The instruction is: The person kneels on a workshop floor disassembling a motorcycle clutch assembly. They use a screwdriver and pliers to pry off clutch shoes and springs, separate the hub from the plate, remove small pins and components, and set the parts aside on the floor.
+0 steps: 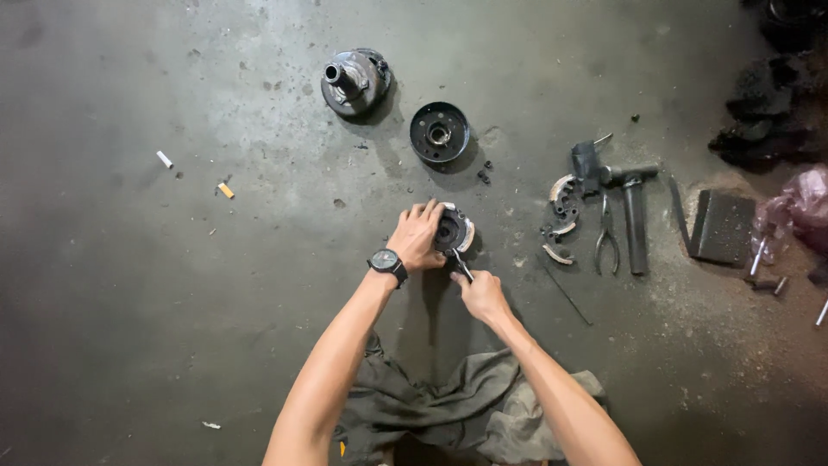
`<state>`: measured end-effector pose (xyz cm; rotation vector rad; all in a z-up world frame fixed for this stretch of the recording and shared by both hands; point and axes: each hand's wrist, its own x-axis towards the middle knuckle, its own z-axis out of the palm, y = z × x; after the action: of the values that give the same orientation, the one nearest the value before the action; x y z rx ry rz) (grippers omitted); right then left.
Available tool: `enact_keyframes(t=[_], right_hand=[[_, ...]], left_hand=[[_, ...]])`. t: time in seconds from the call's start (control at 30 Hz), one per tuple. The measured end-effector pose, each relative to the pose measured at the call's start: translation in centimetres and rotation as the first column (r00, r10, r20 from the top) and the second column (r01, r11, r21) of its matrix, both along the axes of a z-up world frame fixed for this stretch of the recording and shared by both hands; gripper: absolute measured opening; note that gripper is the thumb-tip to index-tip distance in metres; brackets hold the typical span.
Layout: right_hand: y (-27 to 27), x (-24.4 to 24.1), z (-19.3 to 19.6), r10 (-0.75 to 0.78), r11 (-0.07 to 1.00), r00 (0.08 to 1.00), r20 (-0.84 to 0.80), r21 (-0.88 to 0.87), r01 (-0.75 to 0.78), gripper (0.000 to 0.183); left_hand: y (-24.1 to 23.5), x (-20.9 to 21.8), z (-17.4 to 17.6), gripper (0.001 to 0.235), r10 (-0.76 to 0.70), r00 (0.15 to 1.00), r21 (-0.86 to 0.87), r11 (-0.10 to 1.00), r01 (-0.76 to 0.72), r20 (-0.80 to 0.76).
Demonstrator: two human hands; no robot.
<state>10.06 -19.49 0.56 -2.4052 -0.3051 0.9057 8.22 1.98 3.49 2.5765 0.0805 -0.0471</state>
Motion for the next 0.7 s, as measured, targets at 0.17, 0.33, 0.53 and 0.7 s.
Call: enact_keyframes(t=[0.17, 0.33, 0.53, 0.7], right_hand=[[0.4, 0.1, 1.6, -0.034, 0.999, 0.998, -0.045, -0.007, 0.033, 0.047], [0.1, 0.2, 0.7, -0.04, 0.999, 0.996, -0.074, -0.021, 0.038, 0.054], [0.0, 0.0, 0.2, -0.001, 0.999, 1.0, 0.002, -0.038, 0.001, 0.053], [0.0, 0.1, 0.5, -0.027, 0.999, 0.999, -0.022, -0.045, 0.026, 0.052]], left_hand=[[1.7, -3.1, -0.1, 0.098, 0.166, 0.956, -0.13, 0.982, -0.138, 0.243], [5.3, -9.0, -3.4, 0.024, 0.534, 0.789, -0.176, 0.846, -0.504, 0.305], [4.3, -10.6, -4.8, 0.012, 0.548, 0.802, -0.041, 0.831, -0.555, 0.239], [3.2, -8.3, -5.8, 0.017, 0.553, 0.816, 0.049, 0.822, -0.567, 0.167]])
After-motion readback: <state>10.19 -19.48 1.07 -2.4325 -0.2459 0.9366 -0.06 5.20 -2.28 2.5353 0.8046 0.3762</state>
